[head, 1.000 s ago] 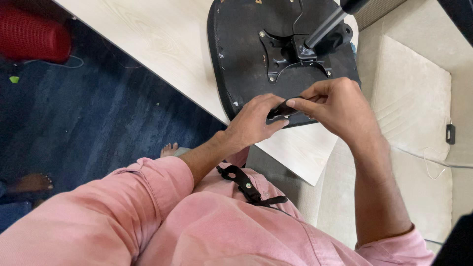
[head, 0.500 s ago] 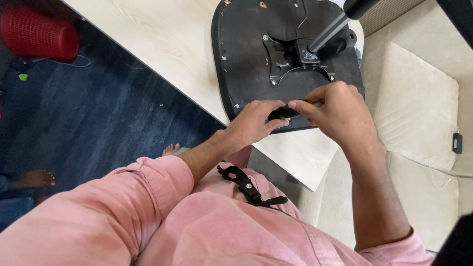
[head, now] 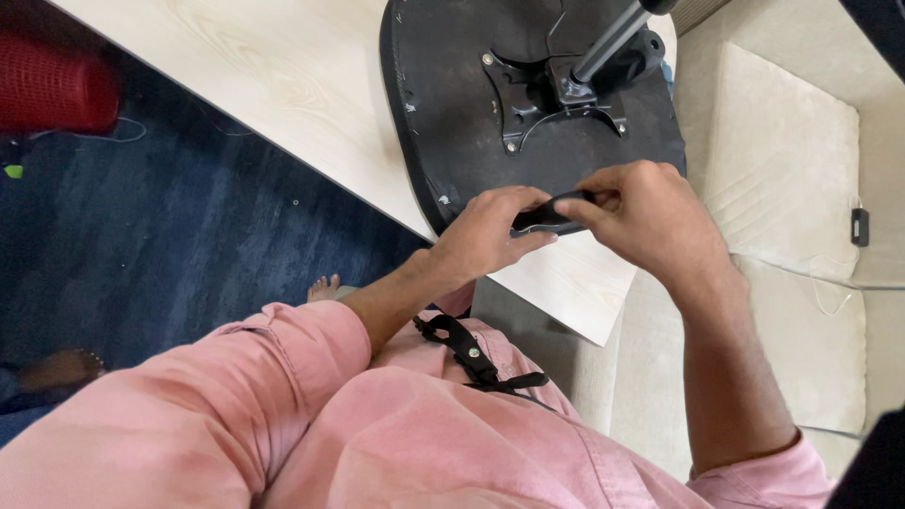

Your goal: The person uses a screwdriver to tighten screws on the underside of an overturned chair base. The hands hold the chair steady while turning the screwdriver to secure the fasteners.

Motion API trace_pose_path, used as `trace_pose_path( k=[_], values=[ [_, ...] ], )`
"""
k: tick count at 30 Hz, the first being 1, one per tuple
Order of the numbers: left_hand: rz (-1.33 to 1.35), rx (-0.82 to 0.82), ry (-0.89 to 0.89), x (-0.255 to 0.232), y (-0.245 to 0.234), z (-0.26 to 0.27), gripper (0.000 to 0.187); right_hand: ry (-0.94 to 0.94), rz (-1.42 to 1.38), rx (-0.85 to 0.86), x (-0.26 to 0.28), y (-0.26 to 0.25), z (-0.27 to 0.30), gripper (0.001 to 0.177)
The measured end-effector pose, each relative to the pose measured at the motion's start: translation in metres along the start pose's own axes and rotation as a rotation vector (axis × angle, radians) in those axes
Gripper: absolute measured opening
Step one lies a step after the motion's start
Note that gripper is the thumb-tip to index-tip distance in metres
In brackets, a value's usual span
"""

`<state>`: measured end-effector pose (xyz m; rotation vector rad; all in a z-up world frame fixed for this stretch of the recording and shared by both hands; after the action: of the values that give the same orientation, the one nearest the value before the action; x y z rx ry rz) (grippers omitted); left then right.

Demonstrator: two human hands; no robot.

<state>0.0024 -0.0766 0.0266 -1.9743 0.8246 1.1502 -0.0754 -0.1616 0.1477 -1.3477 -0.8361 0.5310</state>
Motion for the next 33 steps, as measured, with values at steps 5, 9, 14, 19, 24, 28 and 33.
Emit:
trace_pose_path(
  k=[5, 9, 14, 19, 24, 28, 33],
  values=[
    [-0.15, -0.069, -0.049, -0.004, -0.004, -0.002, 0.037, 0.288, 0.033, 0.03, -0.013, 0.009, -0.003, 0.053],
    [-0.177, -0.028, -0.039, -0.003, -0.004, -0.001, 0.032, 0.343, -0.004, 0.049, -0.017, 0.012, 0.001, 0.046],
    [-0.021, 0.085, -0.104, 0.009, 0.004, -0.001, 0.036, -0.24, -0.159, -0.093, 0.018, -0.004, 0.013, 0.038],
    [-0.035, 0.045, -0.01, 0.007, 0.003, 0.003, 0.037, 0.005, -0.055, -0.007, 0.004, 0.006, 0.009, 0.035],
    [-0.082, -0.073, 0.059, -0.001, -0.006, 0.0, 0.043, 0.115, 0.017, 0.036, 0.005, 0.009, 0.0, 0.037],
    [-0.132, -0.077, 0.059, -0.004, -0.008, -0.001, 0.044, 0.244, 0.065, 0.048, 0.002, 0.014, -0.003, 0.045],
    [-0.165, 0.04, -0.09, 0.006, -0.003, 0.001, 0.028, 0.394, 0.126, 0.096, 0.0, 0.02, -0.001, 0.053]
  ],
)
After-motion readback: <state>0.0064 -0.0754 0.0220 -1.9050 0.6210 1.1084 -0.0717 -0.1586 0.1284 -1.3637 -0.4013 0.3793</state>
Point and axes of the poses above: each hand's wrist, its own z-axis away from the middle knuckle, its own y-axis out of the palm, x = y × z, the point moved 7 cm from there along -z, towards the middle knuckle, and after that the axes turned 9 degrees about -x, right-handed, at the moved point
